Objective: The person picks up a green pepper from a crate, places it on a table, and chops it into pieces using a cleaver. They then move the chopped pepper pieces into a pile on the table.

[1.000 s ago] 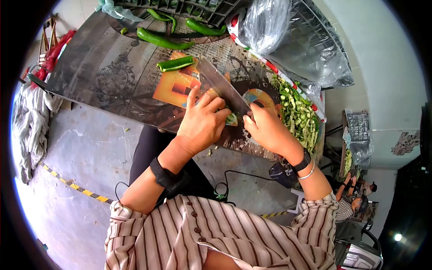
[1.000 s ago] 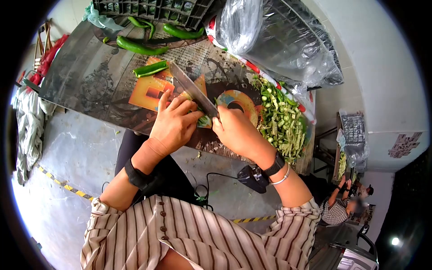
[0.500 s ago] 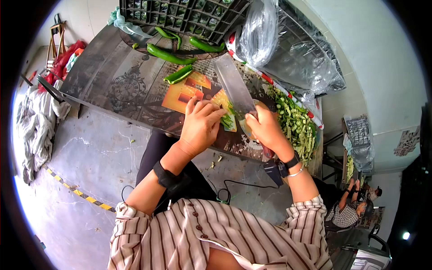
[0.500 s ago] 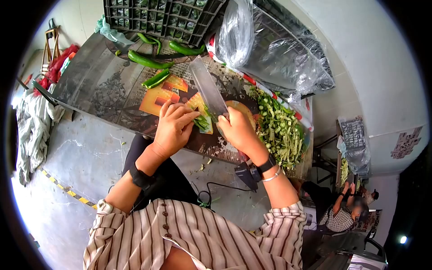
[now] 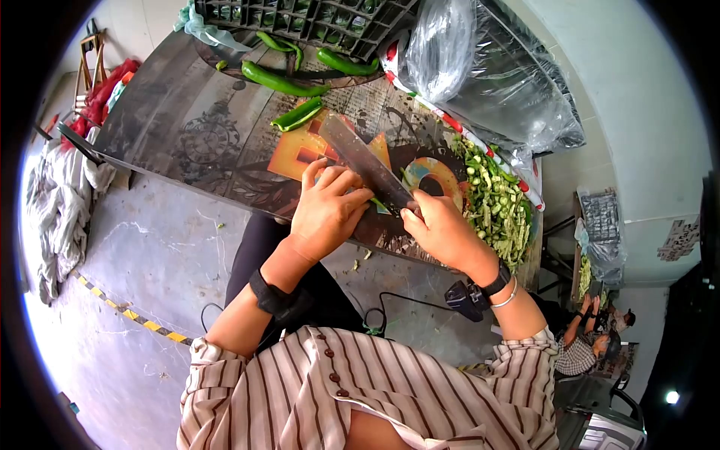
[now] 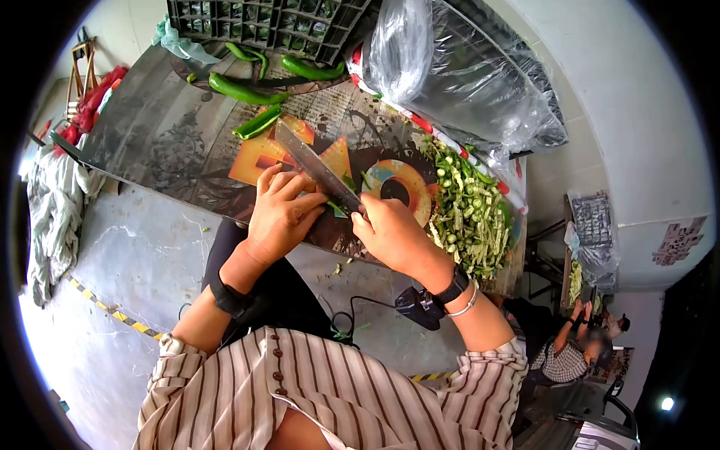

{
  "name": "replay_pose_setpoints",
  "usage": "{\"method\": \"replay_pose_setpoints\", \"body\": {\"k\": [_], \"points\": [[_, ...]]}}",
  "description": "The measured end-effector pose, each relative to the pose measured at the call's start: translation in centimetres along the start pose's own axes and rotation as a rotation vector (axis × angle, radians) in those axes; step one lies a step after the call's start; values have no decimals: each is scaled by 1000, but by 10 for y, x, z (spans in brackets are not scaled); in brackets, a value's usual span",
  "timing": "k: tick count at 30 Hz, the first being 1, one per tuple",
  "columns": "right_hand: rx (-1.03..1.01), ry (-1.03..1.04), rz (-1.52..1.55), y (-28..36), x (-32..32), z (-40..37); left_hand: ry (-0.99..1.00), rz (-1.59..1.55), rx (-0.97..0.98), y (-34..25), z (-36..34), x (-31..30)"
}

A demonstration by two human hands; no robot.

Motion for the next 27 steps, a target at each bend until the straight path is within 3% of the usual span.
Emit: {"method": "replay_pose_setpoints", "body": {"k": [10, 18, 22, 27], "points": [[32, 89, -40, -1, 5, 7, 45, 37, -42, 4, 1, 5], [-21, -115, -4, -1, 5, 29, -5, 39, 8, 1, -2, 1], [36, -56, -1, 2, -4, 21, -33, -10, 31, 2, -3, -2], [-36, -52, 17, 9, -4, 12, -24, 11, 47, -1, -1, -2]]}}
Point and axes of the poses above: each hand's wrist, its own z-axis towards the middle knuckle, its own x-axis out of the palm, y = z × x, the point moved 9 cm from there along z, towards the middle knuckle, and after that the axes turned 14 degrees about -z, right-handed, at the moved point
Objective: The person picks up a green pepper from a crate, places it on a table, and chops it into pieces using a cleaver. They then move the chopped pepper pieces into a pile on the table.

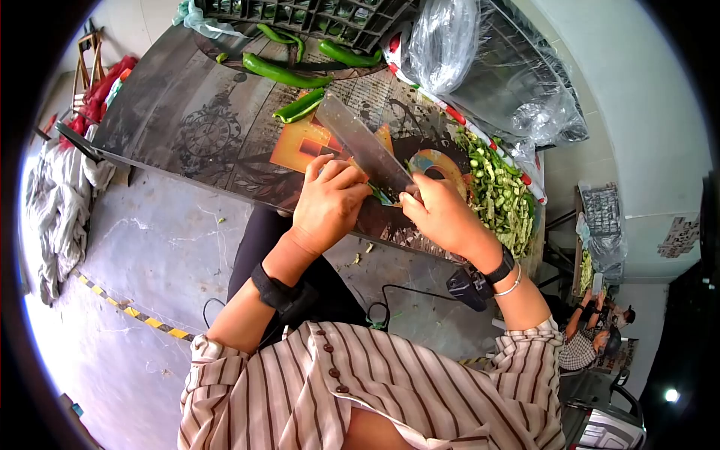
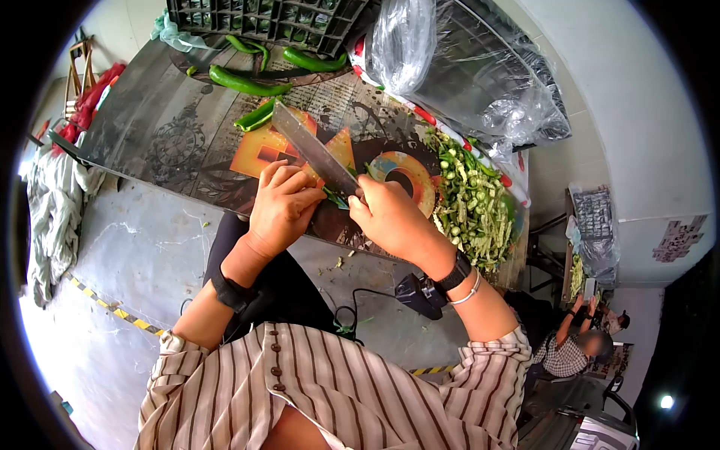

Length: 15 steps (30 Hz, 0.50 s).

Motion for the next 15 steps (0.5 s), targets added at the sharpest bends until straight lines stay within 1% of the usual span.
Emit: {"method": "replay_pose_setpoints", "body": {"k": [4, 11, 13, 15], "points": [[-26, 28, -46, 4, 5, 1, -7, -23, -6, 3, -3, 0], [21, 58, -9, 0, 8, 0, -10, -35, -10, 0, -1, -2], [30, 68, -3, 0, 9, 0, -11, -35, 30, -5, 1, -3], [79, 109, 20, 0, 10, 0, 18, -28, 11, -2, 0, -1]]}}
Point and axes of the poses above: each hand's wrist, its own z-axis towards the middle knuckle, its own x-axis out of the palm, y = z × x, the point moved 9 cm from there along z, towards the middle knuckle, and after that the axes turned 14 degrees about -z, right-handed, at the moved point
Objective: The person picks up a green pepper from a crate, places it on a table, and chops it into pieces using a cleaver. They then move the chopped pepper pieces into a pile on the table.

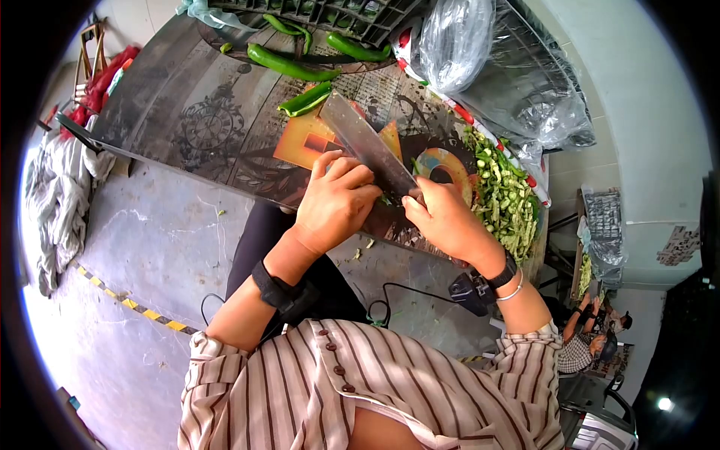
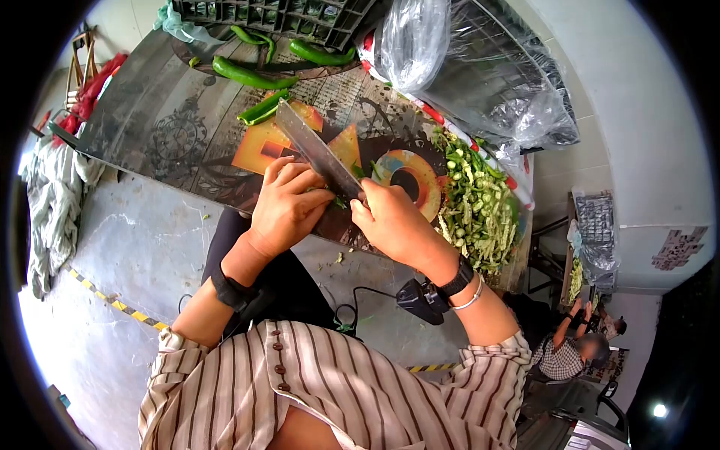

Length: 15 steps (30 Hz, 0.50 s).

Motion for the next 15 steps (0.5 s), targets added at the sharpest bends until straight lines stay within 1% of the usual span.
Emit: {"method": "replay_pose_setpoints", "body": {"k": [1, 4, 6, 8, 12, 15], "points": [[1, 0, 2, 0, 0, 0, 28, 7, -17, 2, 0, 2], [15, 20, 17, -1, 1, 1, 23, -1, -17, 2, -2, 2], [-25, -4, -4, 2, 0, 1, 4, 4, 0, 0, 0, 1], [-17, 1, -14, 0, 3, 2, -10, 4, 14, -2, 0, 1], [30, 26, -33, 6, 8, 8, 22, -1, -31, 2, 1, 2], [36, -76, 15, 0, 10, 16, 39, 10, -30, 2, 0, 5]]}}
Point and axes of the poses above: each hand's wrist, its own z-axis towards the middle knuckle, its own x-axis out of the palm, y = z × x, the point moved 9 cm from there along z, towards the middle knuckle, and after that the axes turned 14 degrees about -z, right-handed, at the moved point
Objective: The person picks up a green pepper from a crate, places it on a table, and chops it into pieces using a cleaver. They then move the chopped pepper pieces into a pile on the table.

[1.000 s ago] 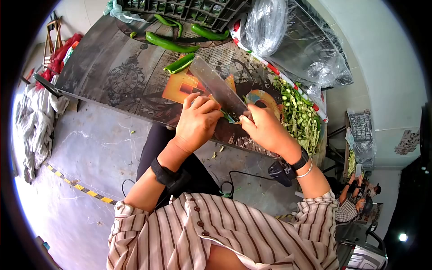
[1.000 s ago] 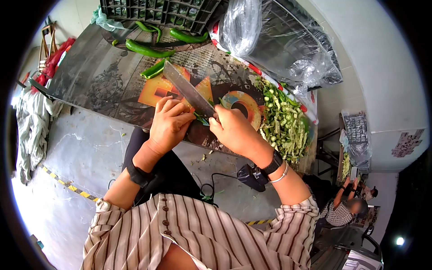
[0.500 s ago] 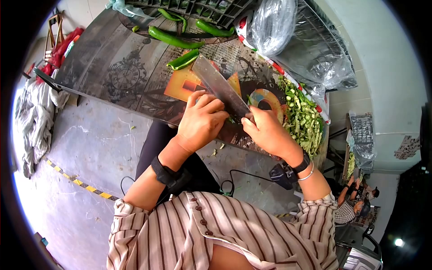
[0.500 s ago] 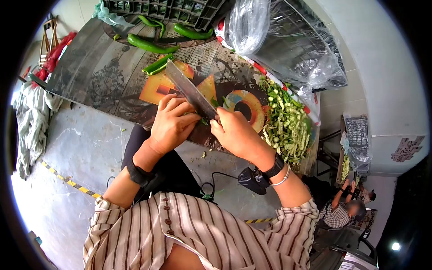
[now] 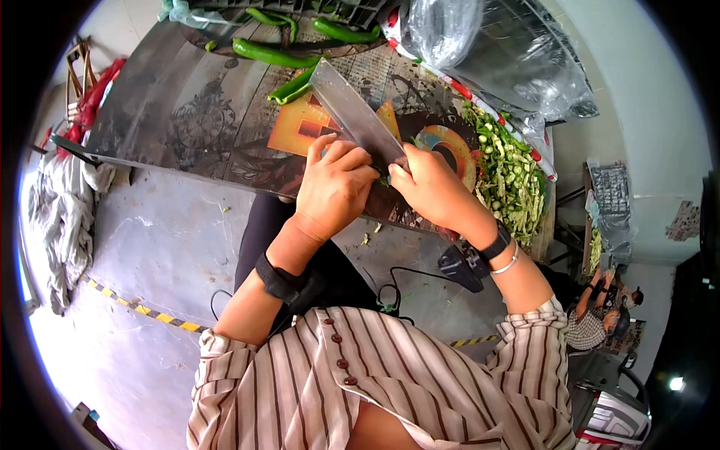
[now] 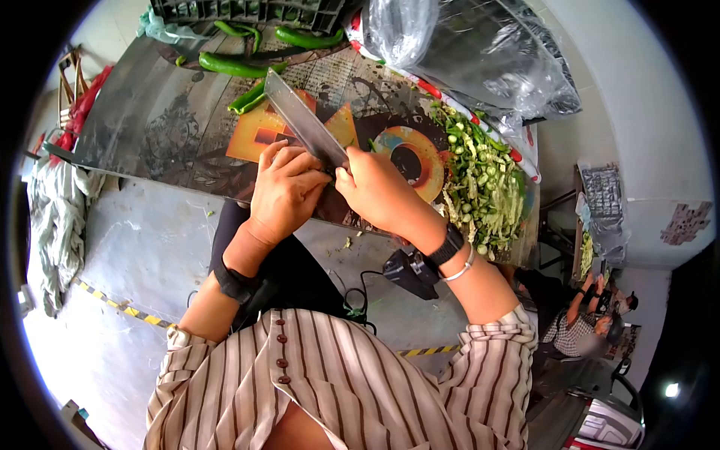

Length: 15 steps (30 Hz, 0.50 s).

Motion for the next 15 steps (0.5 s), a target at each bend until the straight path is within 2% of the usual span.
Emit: {"method": "replay_pose_setpoints", "body": {"k": [3, 7, 9, 10, 11, 13, 15], "points": [[-24, -115, 26, -4, -3, 2, -24, 20, 25, 0, -1, 0], [86, -184, 207, -23, -8, -5, -37, 7, 51, -2, -1, -2], [225, -172, 354, -34, -15, -22, -29, -5, 71, -4, 0, -3], [77, -314, 308, -33, -24, -25, -38, -2, 56, -5, 0, -4], [82, -328, 312, -38, -26, -34, -46, -2, 39, -5, 0, -4], [233, -262, 648, -42, -24, -51, -33, -12, 34, -7, 1, -5], [258, -253, 707, -50, -18, -62, -117, -101, -39, -4, 3, -18]]}}
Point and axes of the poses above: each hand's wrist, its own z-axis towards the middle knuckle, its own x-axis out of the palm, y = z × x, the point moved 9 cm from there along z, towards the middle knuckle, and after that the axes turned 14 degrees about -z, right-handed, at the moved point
